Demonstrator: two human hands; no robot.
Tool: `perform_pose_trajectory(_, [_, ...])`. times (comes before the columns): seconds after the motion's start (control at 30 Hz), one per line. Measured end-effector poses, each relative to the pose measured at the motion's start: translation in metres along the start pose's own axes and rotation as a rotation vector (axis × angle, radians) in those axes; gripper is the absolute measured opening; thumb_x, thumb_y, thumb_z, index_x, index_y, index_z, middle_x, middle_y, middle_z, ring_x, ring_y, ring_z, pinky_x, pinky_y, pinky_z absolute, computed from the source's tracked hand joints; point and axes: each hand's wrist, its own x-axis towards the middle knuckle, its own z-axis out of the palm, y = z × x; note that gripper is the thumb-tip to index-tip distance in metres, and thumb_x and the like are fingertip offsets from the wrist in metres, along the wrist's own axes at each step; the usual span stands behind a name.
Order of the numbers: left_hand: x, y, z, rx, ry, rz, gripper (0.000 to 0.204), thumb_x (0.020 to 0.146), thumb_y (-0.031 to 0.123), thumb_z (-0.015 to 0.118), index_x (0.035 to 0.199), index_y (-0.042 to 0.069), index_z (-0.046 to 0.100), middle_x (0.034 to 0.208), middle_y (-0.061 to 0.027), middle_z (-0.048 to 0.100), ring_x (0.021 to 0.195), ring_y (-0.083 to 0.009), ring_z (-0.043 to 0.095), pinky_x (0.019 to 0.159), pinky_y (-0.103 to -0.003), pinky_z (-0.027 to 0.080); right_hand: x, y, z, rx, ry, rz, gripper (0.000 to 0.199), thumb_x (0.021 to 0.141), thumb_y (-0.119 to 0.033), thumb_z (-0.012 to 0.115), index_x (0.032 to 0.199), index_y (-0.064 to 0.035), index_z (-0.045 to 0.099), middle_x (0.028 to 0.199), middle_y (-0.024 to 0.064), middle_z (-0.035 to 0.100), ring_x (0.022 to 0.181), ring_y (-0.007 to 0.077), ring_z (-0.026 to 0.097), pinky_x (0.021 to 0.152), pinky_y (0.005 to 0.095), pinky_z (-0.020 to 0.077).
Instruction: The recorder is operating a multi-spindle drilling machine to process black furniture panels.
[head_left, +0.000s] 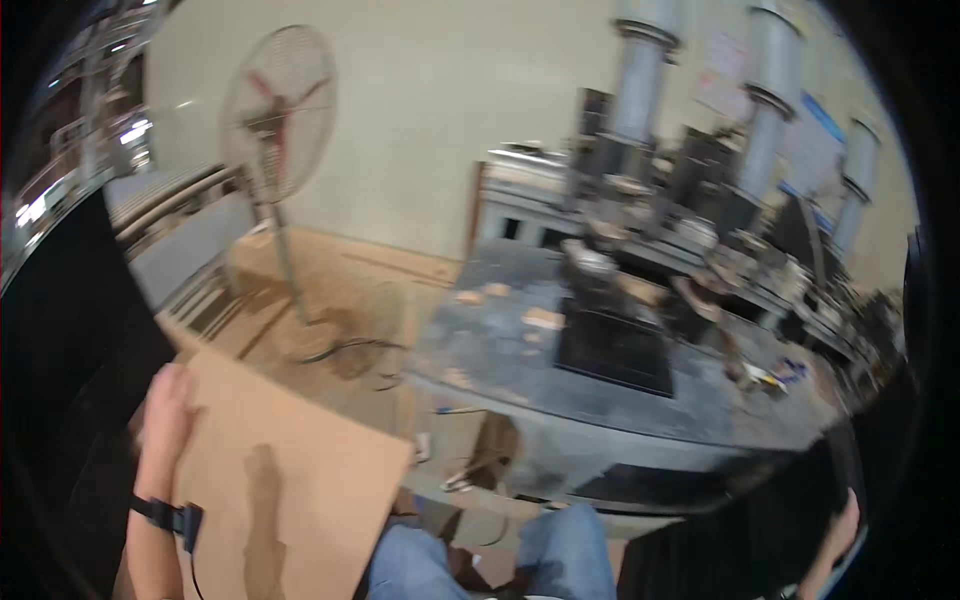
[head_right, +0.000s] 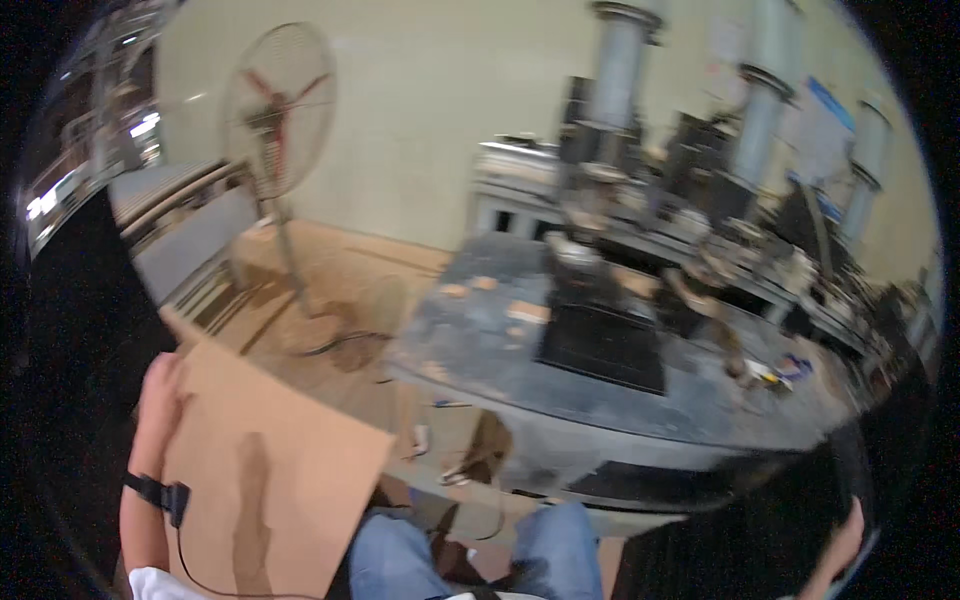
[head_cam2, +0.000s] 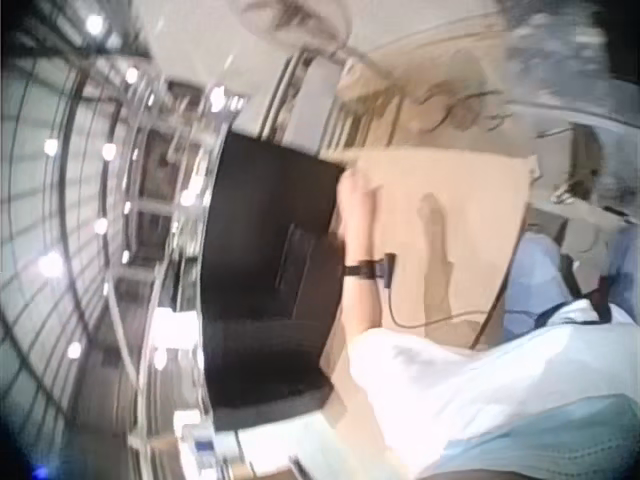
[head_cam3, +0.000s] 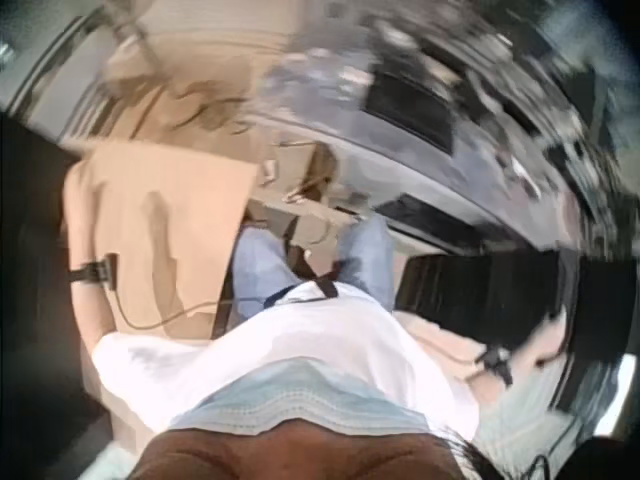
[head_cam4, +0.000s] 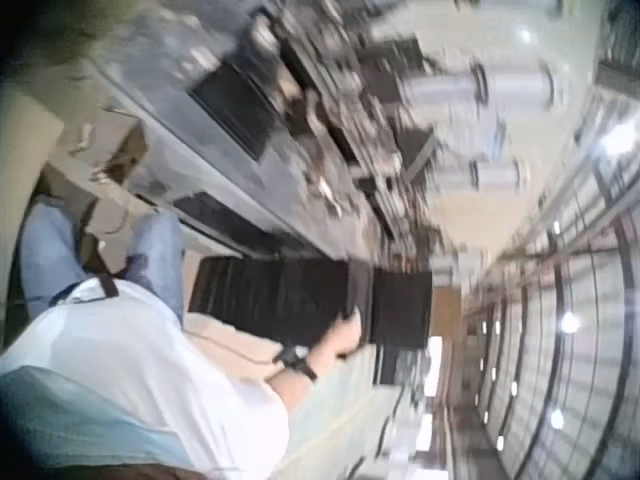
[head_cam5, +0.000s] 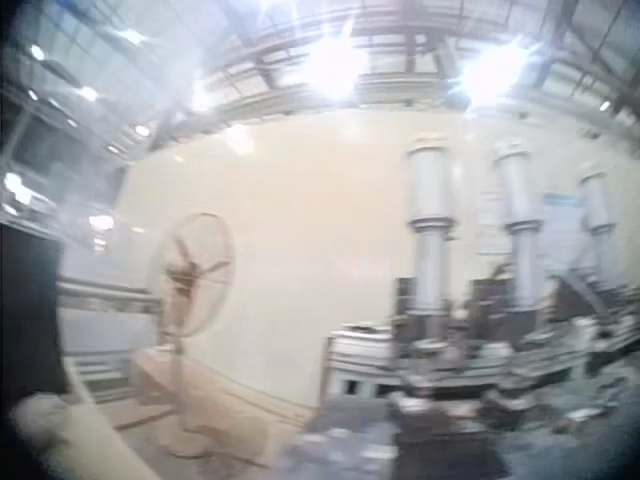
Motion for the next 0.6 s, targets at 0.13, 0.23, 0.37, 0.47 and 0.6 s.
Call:
perform_pose_trajectory(0.13, [0.118, 0.286, 0.065, -0.5, -0.012, 0.632, 0.043, 0.069, 0.016, 0.074, 0.109, 0.005, 0.064, 0.112, -0.013, 0.061, 0.113, -0.0324, 0.054, 0.099, -0.042, 0.043, -0.051, -0.101, -0.038, 0.236, 0.33, -0.483, 0.037, 0.074, 0.011, 0.049, 0.103, -0.0037, 0.065, 0.109, 0.0129, 0.067, 0.105, 0.0324, 0.062, 0.093, 0.0401, 0.0471])
perform_pose_trajectory(0.23, [0.163, 0.464, 0.114, -0.611, -0.07, 0.889, 0.054, 0.082, 0.036, 0.067, 0.124, 0.004, 0.055, 0.128, -0.0165, 0.054, 0.125, -0.0338, 0.046, 0.104, -0.043, 0.038, -0.052, -0.172, -0.034, 0.27, 0.346, -0.746, 0.027, 0.074, 0.002, 0.055, 0.098, -0.005, 0.066, 0.102, 0.0122, 0.068, 0.101, 0.032, 0.064, 0.089, 0.0438, 0.0491])
perform_pose_trajectory(0.37, [0.146, 0.563, 0.177, -0.608, -0.26, 0.606, 0.083, 0.08, 0.063, 0.058, 0.135, 0.001, 0.045, 0.139, -0.0176, 0.044, 0.132, -0.0362, 0.035, 0.11, -0.055, 0.024, -0.033, -0.259, -0.007, 0.656, 0.175, -0.918, 0.041, 0.064, 0.006, 0.053, 0.1, -0.0068, 0.067, 0.104, 0.0108, 0.069, 0.097, 0.0294, 0.066, 0.086, 0.0395, 0.052])
perform_pose_trajectory(0.47, [0.119, 0.569, 0.147, -0.576, -0.111, 0.665, 0.075, 0.078, 0.059, 0.062, 0.125, 0.001, 0.052, 0.114, -0.0181, 0.052, 0.111, -0.0349, 0.047, 0.099, -0.048, 0.035, -0.032, -0.306, 0.034, 0.638, 0.14, -1.031, 0.036, 0.067, 0.002, 0.055, 0.101, -0.0086, 0.066, 0.103, 0.0076, 0.069, 0.096, 0.0278, 0.066, 0.084, 0.0386, 0.0526])
perform_pose_trajectory(0.6, [0.062, 0.502, 0.117, -0.464, 0.037, 0.894, 0.025, 0.075, 0.018, 0.058, 0.099, 0.011, 0.056, 0.09, -0.0074, 0.051, 0.089, -0.0248, 0.051, 0.075, -0.035, 0.044, -0.051, -0.374, 0.105, 0.689, 0.009, -1.064, 0.031, 0.076, -0.003, 0.057, 0.106, -0.0091, 0.064, 0.106, 0.0081, 0.068, 0.097, 0.0282, 0.064, 0.087, 0.0392, 0.051])
